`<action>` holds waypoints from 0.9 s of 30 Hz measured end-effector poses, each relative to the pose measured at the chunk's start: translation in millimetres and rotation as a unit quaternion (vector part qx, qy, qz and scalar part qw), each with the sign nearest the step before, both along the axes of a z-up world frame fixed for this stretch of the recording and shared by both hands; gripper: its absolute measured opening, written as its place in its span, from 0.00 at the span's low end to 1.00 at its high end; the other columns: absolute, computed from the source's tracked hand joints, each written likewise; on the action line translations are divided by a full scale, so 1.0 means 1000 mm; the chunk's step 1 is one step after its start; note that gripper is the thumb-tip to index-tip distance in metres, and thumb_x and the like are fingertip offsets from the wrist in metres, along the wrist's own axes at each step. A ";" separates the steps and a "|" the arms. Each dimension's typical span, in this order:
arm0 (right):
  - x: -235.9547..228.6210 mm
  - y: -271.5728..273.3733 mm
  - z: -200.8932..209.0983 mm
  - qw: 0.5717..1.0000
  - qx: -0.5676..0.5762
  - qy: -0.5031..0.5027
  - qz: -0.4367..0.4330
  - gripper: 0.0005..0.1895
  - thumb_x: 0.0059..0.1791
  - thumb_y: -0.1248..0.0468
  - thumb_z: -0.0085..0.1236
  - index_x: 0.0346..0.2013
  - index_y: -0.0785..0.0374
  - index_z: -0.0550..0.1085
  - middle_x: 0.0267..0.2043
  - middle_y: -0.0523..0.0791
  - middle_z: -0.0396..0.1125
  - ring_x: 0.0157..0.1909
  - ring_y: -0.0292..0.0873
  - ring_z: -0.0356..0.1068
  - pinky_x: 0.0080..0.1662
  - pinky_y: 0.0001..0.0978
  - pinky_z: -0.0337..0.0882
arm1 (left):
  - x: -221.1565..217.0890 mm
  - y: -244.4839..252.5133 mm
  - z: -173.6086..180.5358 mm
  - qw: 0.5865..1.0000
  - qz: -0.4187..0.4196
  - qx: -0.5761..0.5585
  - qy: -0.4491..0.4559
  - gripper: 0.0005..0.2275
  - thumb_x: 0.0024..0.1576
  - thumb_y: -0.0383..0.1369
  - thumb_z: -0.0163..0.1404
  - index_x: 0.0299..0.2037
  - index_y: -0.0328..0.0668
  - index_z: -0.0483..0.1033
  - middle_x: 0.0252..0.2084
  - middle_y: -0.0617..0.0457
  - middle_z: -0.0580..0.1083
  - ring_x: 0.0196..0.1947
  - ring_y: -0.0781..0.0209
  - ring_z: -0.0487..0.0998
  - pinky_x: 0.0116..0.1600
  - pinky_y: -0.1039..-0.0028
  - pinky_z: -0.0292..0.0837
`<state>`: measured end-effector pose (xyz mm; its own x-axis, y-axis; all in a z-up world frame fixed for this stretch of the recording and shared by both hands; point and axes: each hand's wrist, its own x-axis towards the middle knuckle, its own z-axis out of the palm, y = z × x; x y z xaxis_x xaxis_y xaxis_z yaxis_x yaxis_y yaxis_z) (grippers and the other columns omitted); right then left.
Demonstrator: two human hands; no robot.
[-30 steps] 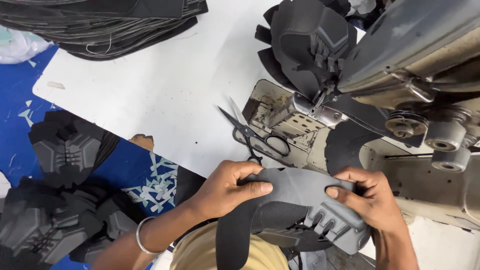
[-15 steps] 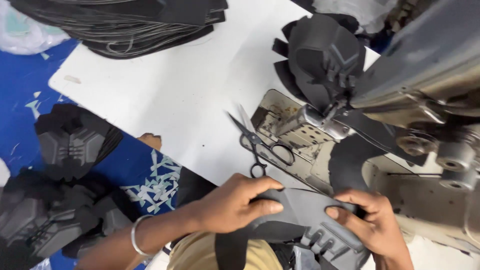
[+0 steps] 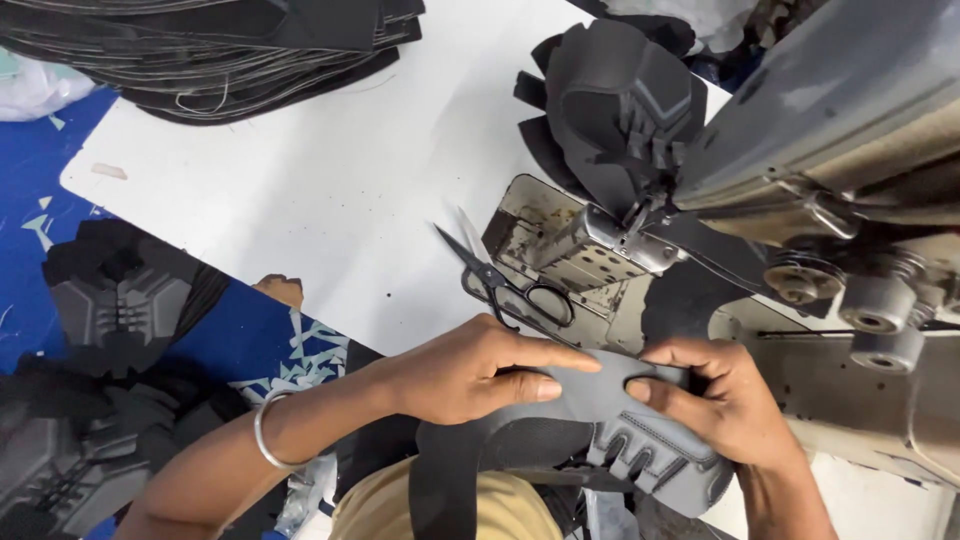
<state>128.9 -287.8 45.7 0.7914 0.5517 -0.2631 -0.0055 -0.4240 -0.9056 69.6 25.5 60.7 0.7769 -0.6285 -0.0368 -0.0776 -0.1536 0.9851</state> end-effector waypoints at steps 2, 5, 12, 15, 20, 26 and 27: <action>0.004 0.001 0.000 1.000 -0.022 0.003 -0.008 0.06 0.40 0.70 0.69 0.30 0.68 0.82 0.23 0.42 0.74 0.26 0.30 0.67 0.29 0.26 0.65 | 0.000 0.002 -0.003 0.999 0.015 -0.022 -0.029 0.18 0.66 0.36 0.48 0.67 0.50 0.72 0.13 0.52 0.53 0.14 0.65 0.52 0.25 0.69 0.53; 0.011 0.006 0.001 1.000 -0.007 -0.016 0.024 0.05 0.41 0.70 0.69 0.30 0.68 0.82 0.24 0.41 0.75 0.27 0.29 0.68 0.30 0.25 0.67 | -0.004 0.003 -0.009 0.997 0.038 -0.044 -0.046 0.17 0.67 0.36 0.49 0.66 0.49 0.74 0.15 0.52 0.58 0.16 0.67 0.55 0.26 0.70 0.57; 0.018 0.026 0.050 0.960 -0.253 -0.091 0.075 0.18 0.41 0.60 0.73 0.43 0.62 0.82 0.24 0.45 0.74 0.23 0.37 0.70 0.29 0.31 0.68 | -0.004 0.011 -0.007 0.998 0.050 -0.019 -0.035 0.18 0.66 0.34 0.48 0.66 0.49 0.72 0.16 0.54 0.67 0.12 0.68 0.59 0.23 0.70 0.58; 0.019 0.032 0.061 0.934 -0.227 -0.276 0.006 0.16 0.47 0.57 0.64 0.47 0.58 0.79 0.33 0.44 0.76 0.27 0.35 0.74 0.30 0.28 0.73 | 0.011 0.018 -0.011 0.994 0.061 -0.065 -0.063 0.17 0.69 0.34 0.47 0.68 0.46 0.72 0.19 0.53 0.68 0.15 0.68 0.60 0.28 0.71 0.59; 0.063 0.052 0.056 0.830 -0.229 -0.508 0.017 0.12 0.55 0.60 0.59 0.46 0.65 0.74 0.43 0.53 0.73 0.41 0.54 0.73 0.47 0.45 0.70 | 0.073 0.029 0.002 0.990 0.083 0.113 0.012 0.18 0.67 0.36 0.50 0.68 0.53 0.76 0.22 0.35 0.75 0.18 0.55 0.67 0.29 0.64 0.68; 0.077 0.065 0.054 0.857 -0.265 -0.441 -0.016 0.10 0.53 0.60 0.60 0.43 0.64 0.78 0.39 0.51 0.73 0.37 0.54 0.73 0.42 0.45 0.70 | 0.110 0.038 0.011 0.997 0.066 0.011 0.035 0.17 0.60 0.33 0.52 0.59 0.43 0.77 0.57 0.48 0.79 0.57 0.59 0.80 0.62 0.67 0.71; 0.079 0.062 0.048 0.858 -0.265 -0.439 -0.015 0.10 0.53 0.60 0.60 0.43 0.64 0.78 0.39 0.51 0.73 0.37 0.54 0.73 0.42 0.45 0.70 | 0.113 0.038 0.011 0.997 0.066 0.011 0.038 0.17 0.60 0.33 0.52 0.59 0.43 0.77 0.57 0.48 0.79 0.57 0.59 0.80 0.62 0.67 0.71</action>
<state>207.5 -226.3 93.6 0.8251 0.5141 0.2344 0.5620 -0.7896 -0.2465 182.1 63.2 71.9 0.8474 -0.5192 -0.1112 0.0188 -0.1800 0.9835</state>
